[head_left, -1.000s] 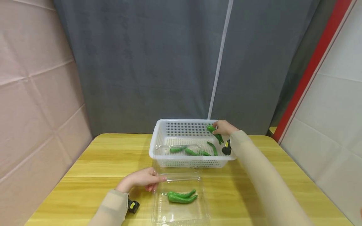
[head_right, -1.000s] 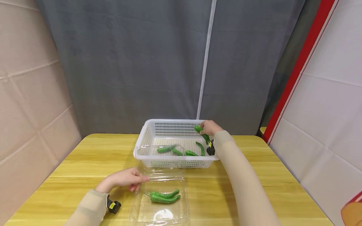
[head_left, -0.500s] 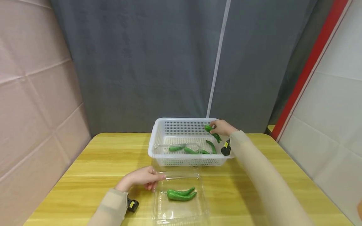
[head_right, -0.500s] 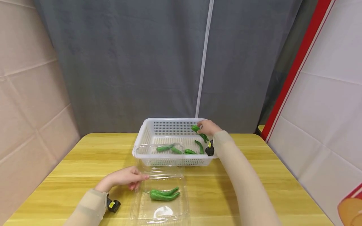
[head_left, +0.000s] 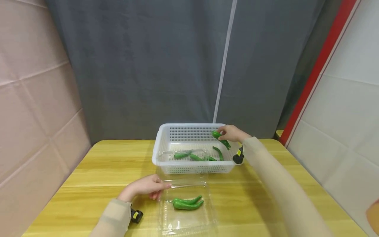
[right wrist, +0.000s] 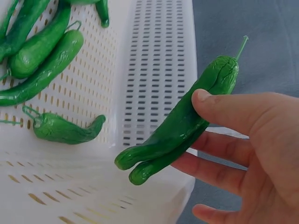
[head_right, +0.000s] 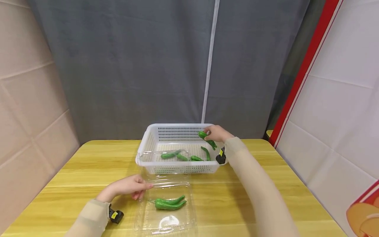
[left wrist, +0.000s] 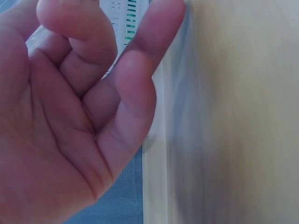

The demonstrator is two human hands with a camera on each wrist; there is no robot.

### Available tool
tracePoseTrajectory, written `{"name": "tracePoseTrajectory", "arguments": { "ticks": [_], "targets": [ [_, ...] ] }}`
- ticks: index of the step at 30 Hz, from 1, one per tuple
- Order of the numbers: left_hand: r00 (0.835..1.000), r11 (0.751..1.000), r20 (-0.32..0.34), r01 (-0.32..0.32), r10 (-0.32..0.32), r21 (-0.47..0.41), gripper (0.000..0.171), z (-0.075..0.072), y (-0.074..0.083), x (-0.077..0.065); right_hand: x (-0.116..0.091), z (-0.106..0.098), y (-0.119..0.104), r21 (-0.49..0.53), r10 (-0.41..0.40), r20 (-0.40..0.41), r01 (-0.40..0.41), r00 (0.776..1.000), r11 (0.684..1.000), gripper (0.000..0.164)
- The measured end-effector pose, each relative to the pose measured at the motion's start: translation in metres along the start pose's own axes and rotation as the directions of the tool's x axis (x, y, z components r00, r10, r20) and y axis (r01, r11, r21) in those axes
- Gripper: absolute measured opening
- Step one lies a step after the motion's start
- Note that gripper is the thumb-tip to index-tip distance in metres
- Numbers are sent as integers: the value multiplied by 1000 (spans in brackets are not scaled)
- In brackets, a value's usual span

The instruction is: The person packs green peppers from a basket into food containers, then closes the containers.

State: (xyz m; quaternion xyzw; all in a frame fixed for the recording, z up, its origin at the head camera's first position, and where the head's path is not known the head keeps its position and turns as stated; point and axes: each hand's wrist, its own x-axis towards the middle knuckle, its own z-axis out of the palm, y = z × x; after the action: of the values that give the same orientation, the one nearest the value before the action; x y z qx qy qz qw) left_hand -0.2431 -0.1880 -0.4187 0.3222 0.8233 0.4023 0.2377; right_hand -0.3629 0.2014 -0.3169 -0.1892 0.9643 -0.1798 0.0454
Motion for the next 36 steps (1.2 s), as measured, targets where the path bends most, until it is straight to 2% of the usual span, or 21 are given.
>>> {"name": "tracePoseTrajectory", "arguments": {
  "ticks": [8, 13, 19, 26, 36],
  "targets": [
    [1000, 1000, -10, 10, -10, 11, 56, 2, -2, -3, -21, 1, -10, 83, -72, -32, 75, 997, 994, 40],
    [1000, 1000, -5, -7, 7, 1, 56, 3, -2, -2, -33, 0, -14, 131, -72, -84, 82, 994, 988, 38],
    [1000, 1000, -10, -5, 5, -1, 55, 2, -2, -3, -42, 5, -17, 162, -121, -145, 144, 982, 976, 39],
    [1000, 1000, -8, -3, 3, -3, 56, -1, -3, -3, -58, 14, -16, 243, -87, -256, 151, 963, 958, 36],
    [1000, 1000, -2, -11, 11, -9, 55, -1, -7, -2, -73, 32, -13, 382, -63, -327, 193, 943, 904, 37]
  ]
}}
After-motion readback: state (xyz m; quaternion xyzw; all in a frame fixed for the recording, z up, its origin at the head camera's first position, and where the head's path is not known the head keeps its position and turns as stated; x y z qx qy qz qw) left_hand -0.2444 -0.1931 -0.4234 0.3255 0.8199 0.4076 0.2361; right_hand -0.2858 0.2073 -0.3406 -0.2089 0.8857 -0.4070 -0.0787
